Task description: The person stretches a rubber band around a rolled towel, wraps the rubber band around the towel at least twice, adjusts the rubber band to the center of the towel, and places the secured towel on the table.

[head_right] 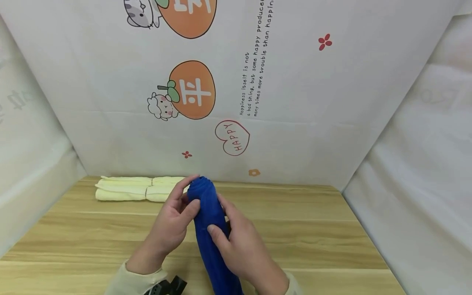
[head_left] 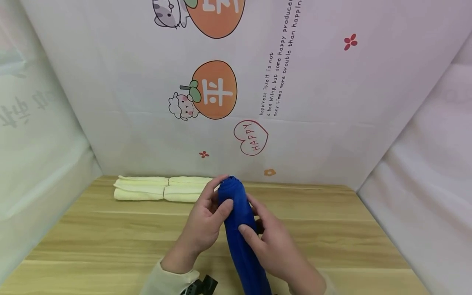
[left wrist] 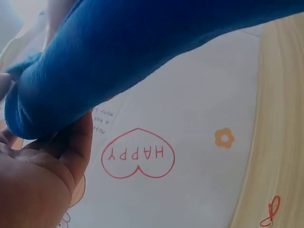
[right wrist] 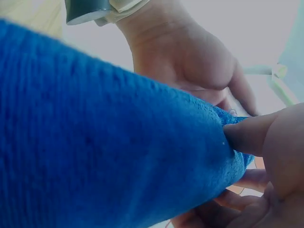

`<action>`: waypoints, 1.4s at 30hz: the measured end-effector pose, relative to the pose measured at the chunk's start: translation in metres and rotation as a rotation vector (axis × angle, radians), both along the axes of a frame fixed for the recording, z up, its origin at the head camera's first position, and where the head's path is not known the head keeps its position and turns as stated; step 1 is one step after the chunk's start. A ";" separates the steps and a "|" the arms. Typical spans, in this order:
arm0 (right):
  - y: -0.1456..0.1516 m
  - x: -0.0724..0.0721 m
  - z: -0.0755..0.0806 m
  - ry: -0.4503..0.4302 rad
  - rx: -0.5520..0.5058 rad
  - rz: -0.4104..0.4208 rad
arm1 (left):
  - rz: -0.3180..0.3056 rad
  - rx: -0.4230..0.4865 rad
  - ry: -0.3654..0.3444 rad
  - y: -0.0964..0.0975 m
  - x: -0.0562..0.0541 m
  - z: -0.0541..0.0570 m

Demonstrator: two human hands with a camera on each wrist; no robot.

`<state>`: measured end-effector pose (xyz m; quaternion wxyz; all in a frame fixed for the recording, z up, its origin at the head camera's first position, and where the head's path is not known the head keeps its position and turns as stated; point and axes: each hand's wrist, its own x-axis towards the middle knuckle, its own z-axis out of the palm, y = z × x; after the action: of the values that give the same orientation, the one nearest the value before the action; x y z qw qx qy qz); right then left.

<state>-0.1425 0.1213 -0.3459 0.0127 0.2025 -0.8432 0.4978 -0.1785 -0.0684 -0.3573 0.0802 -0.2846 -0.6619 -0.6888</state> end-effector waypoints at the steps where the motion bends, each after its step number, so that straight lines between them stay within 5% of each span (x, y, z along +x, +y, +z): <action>1: 0.000 0.000 0.000 0.005 0.000 -0.012 | 0.003 -0.018 -0.004 0.000 0.001 0.001; 8: 0.003 -0.004 0.001 -0.020 -0.013 -0.027 | 0.101 -0.053 -0.063 0.001 0.003 0.005; 14: 0.024 -0.021 -0.003 -0.268 -0.224 0.331 | 0.059 0.061 -0.096 -0.004 0.001 0.005; 17: 0.032 -0.029 -0.009 -0.337 -0.255 0.418 | 0.012 0.094 -0.113 -0.005 -0.001 0.004; 21: 0.042 -0.035 -0.010 -0.302 -0.237 0.343 | -0.006 0.121 -0.144 -0.008 -0.006 0.002; 24: 0.054 -0.039 -0.004 -0.223 -0.181 0.189 | 0.072 0.085 -0.207 -0.011 -0.013 -0.003; 30: 0.079 -0.044 0.011 -0.159 -0.088 -0.050 | 0.191 -0.210 -0.337 -0.014 -0.033 -0.028; 35: 0.089 -0.045 0.016 -0.136 -0.053 -0.090 | 0.249 -0.601 -0.304 -0.009 -0.047 -0.055; 42: 0.089 -0.043 0.017 -0.137 -0.038 -0.099 | 0.336 -0.906 -0.281 0.003 -0.065 -0.077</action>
<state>-0.1854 0.2107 -0.3288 -0.0165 0.1256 -0.8415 0.5253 -0.2434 -0.0651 -0.4346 -0.0315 -0.0847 -0.9355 -0.3416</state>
